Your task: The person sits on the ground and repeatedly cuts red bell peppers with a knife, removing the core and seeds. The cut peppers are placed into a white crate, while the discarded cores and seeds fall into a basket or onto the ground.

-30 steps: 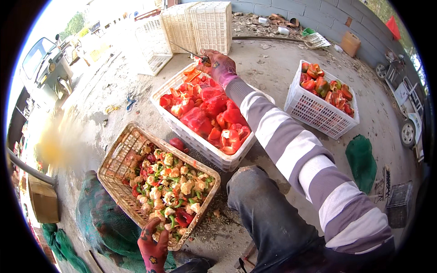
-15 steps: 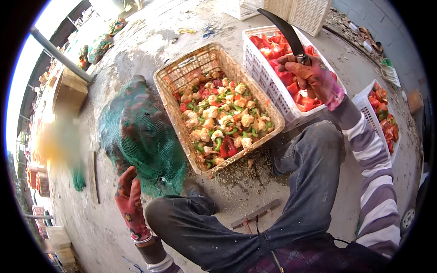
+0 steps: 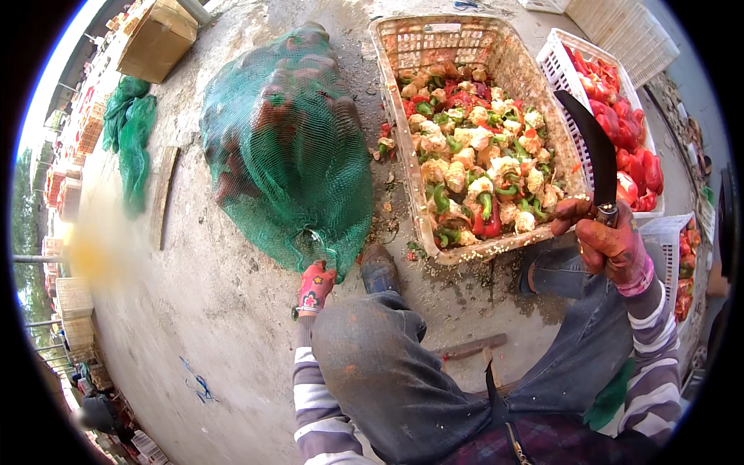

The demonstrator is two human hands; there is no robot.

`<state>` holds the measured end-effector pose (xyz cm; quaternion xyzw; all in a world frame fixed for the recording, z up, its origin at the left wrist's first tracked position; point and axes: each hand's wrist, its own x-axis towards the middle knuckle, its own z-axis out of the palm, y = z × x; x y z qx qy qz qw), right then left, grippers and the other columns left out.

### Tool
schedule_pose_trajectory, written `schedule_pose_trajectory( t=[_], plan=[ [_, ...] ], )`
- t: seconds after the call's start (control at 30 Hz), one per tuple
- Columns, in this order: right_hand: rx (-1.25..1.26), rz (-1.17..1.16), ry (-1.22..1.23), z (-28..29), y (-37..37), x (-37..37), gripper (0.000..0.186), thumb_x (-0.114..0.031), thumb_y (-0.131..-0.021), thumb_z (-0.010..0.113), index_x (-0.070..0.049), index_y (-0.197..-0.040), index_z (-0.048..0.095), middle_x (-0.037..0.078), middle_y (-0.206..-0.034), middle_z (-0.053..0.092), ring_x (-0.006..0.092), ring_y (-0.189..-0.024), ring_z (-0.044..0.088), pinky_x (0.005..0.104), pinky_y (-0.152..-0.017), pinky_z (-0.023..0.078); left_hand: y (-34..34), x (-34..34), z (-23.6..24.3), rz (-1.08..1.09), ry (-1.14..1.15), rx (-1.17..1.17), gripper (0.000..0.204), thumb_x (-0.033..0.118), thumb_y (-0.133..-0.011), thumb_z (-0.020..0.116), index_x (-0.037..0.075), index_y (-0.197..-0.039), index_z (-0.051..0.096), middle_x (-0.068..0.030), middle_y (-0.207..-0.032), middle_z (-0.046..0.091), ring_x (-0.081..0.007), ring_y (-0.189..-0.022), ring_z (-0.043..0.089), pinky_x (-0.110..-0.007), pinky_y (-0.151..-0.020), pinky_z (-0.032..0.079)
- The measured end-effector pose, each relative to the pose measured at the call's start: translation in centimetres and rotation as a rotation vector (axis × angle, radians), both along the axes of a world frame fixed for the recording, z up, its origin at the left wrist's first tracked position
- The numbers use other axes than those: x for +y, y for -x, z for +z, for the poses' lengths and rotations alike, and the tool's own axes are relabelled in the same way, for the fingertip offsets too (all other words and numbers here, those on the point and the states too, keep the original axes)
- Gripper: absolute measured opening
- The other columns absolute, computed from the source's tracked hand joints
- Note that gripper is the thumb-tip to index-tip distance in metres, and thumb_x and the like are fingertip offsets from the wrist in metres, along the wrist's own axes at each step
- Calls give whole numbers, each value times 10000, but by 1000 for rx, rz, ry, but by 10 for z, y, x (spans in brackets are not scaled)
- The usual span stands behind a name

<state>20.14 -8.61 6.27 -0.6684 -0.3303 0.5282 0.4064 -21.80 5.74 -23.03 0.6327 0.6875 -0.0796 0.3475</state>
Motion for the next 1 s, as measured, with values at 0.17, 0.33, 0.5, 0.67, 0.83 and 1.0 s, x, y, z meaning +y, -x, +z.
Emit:
schedule_pose_trajectory(
  t=[0.17, 0.33, 0.5, 0.67, 0.83, 1.0],
  plan=[
    [2, -35, 65, -12, 5, 7, 408, -217, -767, 665, 24, -1091, 604, 130, -869, 668, 32, -424, 419, 178, -386, 316, -2, 36, -48, 103, -72, 163, 440, 156, -794, 494, 37, -1213, 556, -244, -1085, 619, -396, -1025, 591, -431, -872, 483],
    [23, -10, 109, -19, 6, 8, 368, -122, -708, 661, 26, -1043, 618, 173, -852, 665, 70, -443, 498, 187, -393, 365, -4, 79, -51, -190, -25, 389, 271, 217, -794, 562, 32, -960, 670, -223, -973, 657, -372, -941, 636, -435, -798, 514],
    [-2, 15, 153, -18, 8, 16, 338, -25, -676, 609, 32, -1009, 634, 189, -832, 660, 101, -493, 547, 189, -391, 366, -28, 110, -51, 7, 60, -20, 628, 606, -752, 651, 45, -1035, 650, -209, -918, 662, -305, -873, 660, -396, -726, 499],
    [30, -21, 232, -21, 6, 18, 339, -10, -661, 603, 37, -995, 638, 192, -832, 660, 128, -578, 601, 191, -395, 370, -65, 112, -47, 397, -112, -1041, 529, 454, -811, 667, 12, -1097, 617, -88, -978, 667, -204, -903, 622, -343, -767, 482],
    [-8, -49, 200, -29, 5, 15, 333, -7, -644, 598, 38, -971, 644, 185, -822, 663, 155, -608, 624, 210, -427, 391, -93, 88, -57, 731, -108, -1424, 264, 199, -853, 597, 42, -1063, 625, -58, -904, 640, -161, -814, 594, -293, -717, 485],
    [-45, -92, 286, -26, 5, 19, 326, -19, -610, 600, 45, -926, 649, 163, -766, 658, 238, -729, 670, 264, -539, 473, -101, 92, -126, 788, -58, -1106, 234, 237, -900, 506, 37, -954, 616, -33, -794, 587, -168, -710, 560, -298, -613, 446]
  ],
)
